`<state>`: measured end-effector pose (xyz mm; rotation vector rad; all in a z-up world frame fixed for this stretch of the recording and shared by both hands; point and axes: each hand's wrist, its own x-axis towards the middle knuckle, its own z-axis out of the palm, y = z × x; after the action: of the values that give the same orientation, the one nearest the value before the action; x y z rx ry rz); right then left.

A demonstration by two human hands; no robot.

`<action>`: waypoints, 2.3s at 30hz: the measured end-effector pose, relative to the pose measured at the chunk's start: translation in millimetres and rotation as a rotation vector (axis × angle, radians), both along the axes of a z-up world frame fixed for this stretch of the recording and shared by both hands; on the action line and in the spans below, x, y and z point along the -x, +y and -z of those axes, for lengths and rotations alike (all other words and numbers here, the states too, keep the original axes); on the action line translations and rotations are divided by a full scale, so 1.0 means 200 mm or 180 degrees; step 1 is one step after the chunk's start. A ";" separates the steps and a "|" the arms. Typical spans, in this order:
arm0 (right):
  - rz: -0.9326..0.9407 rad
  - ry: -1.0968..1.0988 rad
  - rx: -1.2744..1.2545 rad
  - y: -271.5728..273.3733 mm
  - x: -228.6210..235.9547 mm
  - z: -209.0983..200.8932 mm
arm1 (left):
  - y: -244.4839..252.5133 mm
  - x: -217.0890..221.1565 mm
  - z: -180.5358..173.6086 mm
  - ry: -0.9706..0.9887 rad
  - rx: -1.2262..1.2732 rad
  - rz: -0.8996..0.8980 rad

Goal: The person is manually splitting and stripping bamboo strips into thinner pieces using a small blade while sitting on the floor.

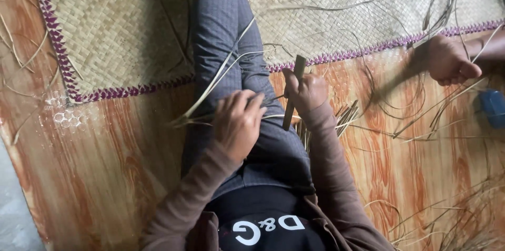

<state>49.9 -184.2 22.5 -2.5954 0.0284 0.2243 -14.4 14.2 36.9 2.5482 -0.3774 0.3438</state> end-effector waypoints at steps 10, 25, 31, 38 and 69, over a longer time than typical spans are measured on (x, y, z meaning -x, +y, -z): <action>0.1116 -0.1339 -0.2720 0.20 0.26 -0.10 | -0.03 -0.04 0.05 0.1421 0.1597 -0.0314; 0.1980 0.0194 -0.4787 0.12 0.09 0.25 | 0.01 0.07 0.07 0.1540 0.1385 -0.0278; 0.0924 -0.1506 -0.3482 -0.01 -0.13 -0.17 | 0.12 0.23 0.19 0.1891 0.1746 -0.0438; 0.2631 0.0570 -0.3915 0.32 -0.13 -0.43 | 0.13 0.16 0.37 0.1795 0.3701 -0.0556; 0.0164 -0.0146 -0.2745 0.37 0.33 0.45 | 0.08 -0.13 0.37 0.2163 0.3660 -0.1008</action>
<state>-16.1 -110.9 -67.5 -1.7374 -0.0160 0.1178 11.7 29.6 -38.1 1.4266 0.3994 -0.1853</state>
